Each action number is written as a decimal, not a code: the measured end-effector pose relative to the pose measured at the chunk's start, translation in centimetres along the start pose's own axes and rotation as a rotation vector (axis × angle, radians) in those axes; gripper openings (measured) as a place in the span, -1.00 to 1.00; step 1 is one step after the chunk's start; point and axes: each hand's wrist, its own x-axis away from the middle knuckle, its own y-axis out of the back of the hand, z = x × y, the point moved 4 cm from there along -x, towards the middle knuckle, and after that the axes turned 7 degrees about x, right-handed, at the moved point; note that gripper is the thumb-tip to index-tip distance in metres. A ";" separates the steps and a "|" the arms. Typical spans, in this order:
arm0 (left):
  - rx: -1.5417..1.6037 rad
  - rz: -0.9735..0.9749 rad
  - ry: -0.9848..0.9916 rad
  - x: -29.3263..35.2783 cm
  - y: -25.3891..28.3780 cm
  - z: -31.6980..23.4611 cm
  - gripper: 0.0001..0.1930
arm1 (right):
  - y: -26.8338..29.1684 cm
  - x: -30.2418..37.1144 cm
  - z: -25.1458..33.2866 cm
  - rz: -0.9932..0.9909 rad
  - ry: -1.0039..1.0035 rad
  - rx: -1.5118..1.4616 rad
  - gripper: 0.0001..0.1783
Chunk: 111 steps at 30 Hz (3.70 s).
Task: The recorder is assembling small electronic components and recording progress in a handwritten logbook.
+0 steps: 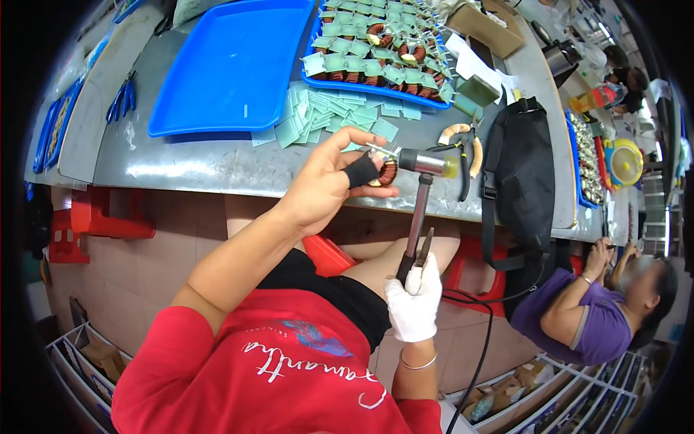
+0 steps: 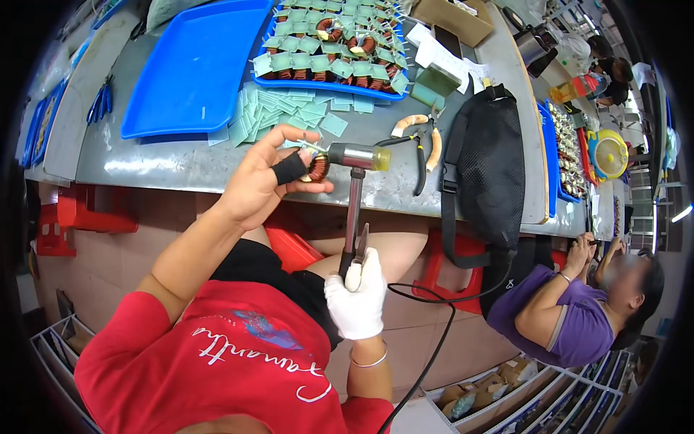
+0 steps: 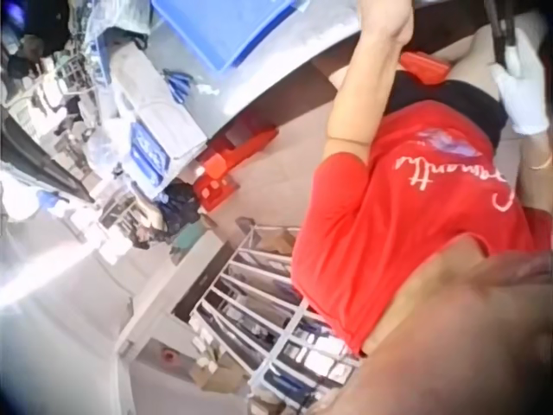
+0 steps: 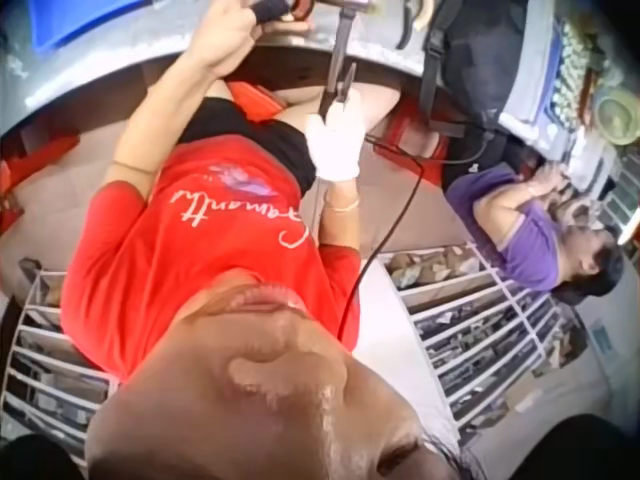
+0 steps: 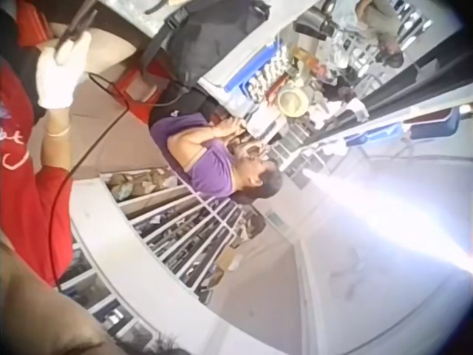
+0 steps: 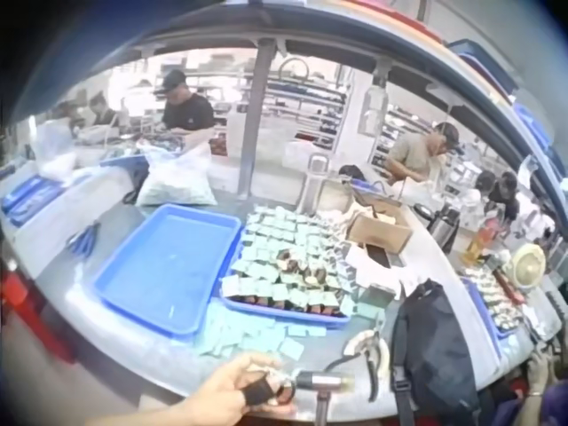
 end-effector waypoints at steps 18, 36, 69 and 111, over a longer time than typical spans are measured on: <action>-0.151 -0.071 -0.135 -0.3 0.9 -0.8 -0.36 | 3.2 -3.4 1.9 -0.256 -0.033 -0.062 -0.54; -0.110 0.005 -0.076 0.6 0.9 -2.1 -0.35 | 6.5 -11.6 2.3 -0.471 0.141 0.585 -0.56; -0.157 0.135 -0.099 2.4 -0.7 -0.6 -0.68 | -1.3 -7.0 6.3 -0.001 0.240 -0.363 -0.46; -0.176 -0.096 -0.097 1.0 -0.4 -1.1 -0.33 | -0.9 -6.5 5.8 -0.098 0.167 -0.388 -0.42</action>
